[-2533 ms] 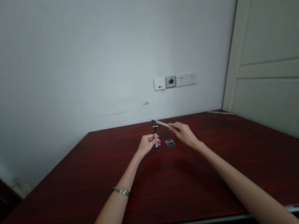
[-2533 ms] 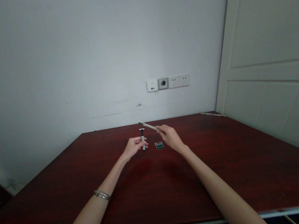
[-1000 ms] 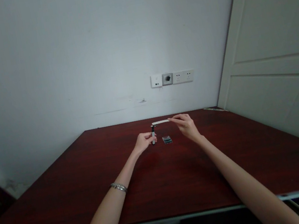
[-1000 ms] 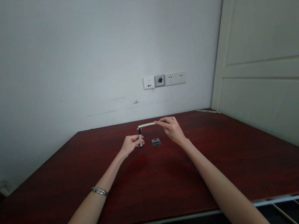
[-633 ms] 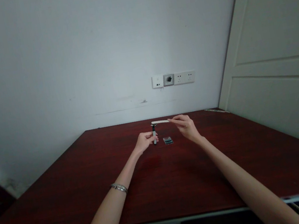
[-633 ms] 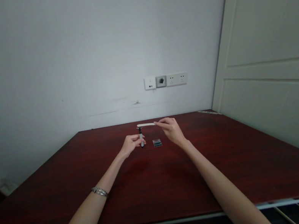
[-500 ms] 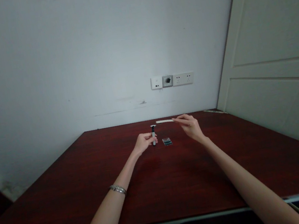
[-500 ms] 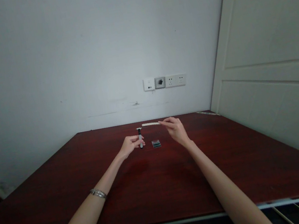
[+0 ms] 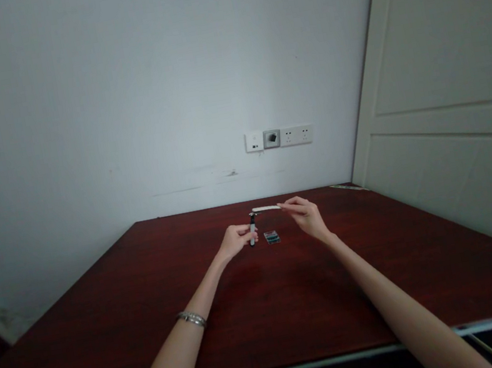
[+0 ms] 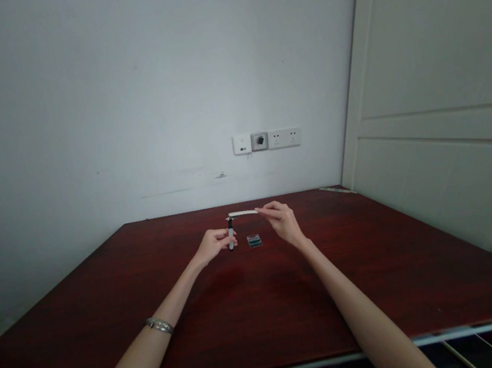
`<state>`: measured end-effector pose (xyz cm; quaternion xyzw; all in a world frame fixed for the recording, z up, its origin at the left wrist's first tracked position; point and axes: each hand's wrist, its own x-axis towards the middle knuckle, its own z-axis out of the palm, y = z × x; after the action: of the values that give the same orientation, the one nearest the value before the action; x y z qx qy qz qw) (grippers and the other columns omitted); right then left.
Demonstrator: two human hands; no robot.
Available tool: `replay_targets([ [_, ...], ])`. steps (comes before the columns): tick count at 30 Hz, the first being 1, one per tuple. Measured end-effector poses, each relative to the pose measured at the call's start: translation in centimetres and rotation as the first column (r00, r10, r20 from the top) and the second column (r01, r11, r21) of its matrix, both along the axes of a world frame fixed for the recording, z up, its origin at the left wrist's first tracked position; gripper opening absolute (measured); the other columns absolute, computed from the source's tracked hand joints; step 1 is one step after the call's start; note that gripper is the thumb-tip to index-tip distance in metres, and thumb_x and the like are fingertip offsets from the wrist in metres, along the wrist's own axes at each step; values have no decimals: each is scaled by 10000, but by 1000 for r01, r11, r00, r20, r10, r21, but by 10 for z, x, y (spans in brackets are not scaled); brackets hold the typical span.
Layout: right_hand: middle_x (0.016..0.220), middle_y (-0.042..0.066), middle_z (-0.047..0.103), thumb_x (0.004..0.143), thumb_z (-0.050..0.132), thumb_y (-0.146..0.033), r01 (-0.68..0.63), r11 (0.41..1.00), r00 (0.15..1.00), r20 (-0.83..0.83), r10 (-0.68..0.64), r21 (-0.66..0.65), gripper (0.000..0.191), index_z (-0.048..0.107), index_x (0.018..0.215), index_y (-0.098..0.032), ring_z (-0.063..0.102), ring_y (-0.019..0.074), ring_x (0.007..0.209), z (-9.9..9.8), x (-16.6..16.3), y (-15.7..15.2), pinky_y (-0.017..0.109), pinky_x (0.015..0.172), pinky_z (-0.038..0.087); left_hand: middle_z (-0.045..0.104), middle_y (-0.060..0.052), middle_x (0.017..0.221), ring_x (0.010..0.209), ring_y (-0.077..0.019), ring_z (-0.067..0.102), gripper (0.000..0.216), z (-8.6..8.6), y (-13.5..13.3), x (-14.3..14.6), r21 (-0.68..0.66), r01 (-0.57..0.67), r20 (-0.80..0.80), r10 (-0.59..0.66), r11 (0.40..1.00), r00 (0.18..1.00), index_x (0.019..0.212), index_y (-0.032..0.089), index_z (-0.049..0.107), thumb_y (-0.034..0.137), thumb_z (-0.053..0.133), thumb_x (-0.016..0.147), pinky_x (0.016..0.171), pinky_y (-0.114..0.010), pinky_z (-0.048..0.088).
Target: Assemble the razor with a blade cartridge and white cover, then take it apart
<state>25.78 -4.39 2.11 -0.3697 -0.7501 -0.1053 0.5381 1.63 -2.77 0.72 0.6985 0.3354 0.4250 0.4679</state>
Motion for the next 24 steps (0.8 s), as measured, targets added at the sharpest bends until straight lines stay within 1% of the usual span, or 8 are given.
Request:
replay_targets([
  [3, 859, 27, 631, 845, 493, -188, 44, 998, 999, -15, -44, 42, 269, 666, 1028, -281, 566, 146, 759, -1, -6, -1, 284, 681, 393, 668, -72, 681, 622, -151, 610, 214, -4, 5, -2, 105, -24, -49, 29, 994, 998, 765, 89, 660, 279, 647, 667, 587, -252, 474],
  [5, 883, 32, 627, 839, 479, -145, 73, 994, 997, 26, -75, 84, 313, 654, 1050, -297, 559, 156, 796, -1, -12, -3, 300, 705, 383, 669, -67, 682, 626, -150, 608, 191, -6, 8, -4, 174, -44, -82, 59, 984, 995, 737, 96, 665, 274, 634, 676, 602, -251, 472],
  [7, 913, 38, 621, 828, 465, -100, 87, 989, 992, 85, -97, 116, 374, 635, 1082, -316, 548, 163, 829, -2, -13, -3, 314, 723, 373, 673, -64, 695, 648, -155, 613, 183, -7, 10, -5, 211, -62, -96, 83, 975, 992, 738, 103, 670, 271, 631, 676, 624, -255, 474],
  [10, 932, 40, 614, 814, 452, -66, 113, 982, 984, 121, -132, 150, 425, 619, 1104, -328, 537, 164, 829, -2, -2, -2, 321, 727, 363, 678, -73, 714, 671, -167, 623, 233, -5, 11, -7, 192, -98, -35, 107, 976, 994, 807, 98, 669, 284, 637, 670, 639, -267, 483],
  [13, 913, 38, 613, 822, 450, -75, 139, 977, 980, 118, -159, 165, 402, 637, 1075, -325, 536, 163, 816, -2, 10, -1, 324, 729, 356, 677, -84, 712, 659, -173, 626, 294, -2, 11, -8, 144, -138, 49, 132, 980, 990, 864, 81, 656, 299, 642, 666, 620, -273, 488],
  [17, 916, 45, 606, 840, 448, -108, 145, 976, 988, 25, -151, 162, 366, 635, 1084, -307, 537, 164, 825, -1, -2, -4, 320, 728, 364, 673, -70, 678, 639, -167, 618, 242, -4, 12, -8, 187, -147, -23, 154, 971, 988, 807, 92, 666, 280, 647, 655, 612, -264, 485],
  [20, 935, 43, 607, 836, 450, -99, 100, 985, 992, 65, -110, 139, 391, 617, 1110, -323, 538, 165, 842, -2, -14, -5, 322, 738, 366, 678, -63, 701, 651, -163, 619, 208, -7, 12, -8, 223, -123, -68, 142, 967, 988, 776, 106, 677, 277, 629, 669, 631, -260, 483],
  [24, 913, 35, 609, 822, 458, -84, 97, 984, 989, 96, -113, 151, 409, 619, 1100, -338, 541, 162, 837, -6, -5, 1, 327, 739, 357, 681, -72, 704, 656, -171, 621, 241, -6, 14, -10, 217, -127, -50, 141, 968, 989, 803, 95, 680, 289, 631, 668, 646, -269, 485],
])
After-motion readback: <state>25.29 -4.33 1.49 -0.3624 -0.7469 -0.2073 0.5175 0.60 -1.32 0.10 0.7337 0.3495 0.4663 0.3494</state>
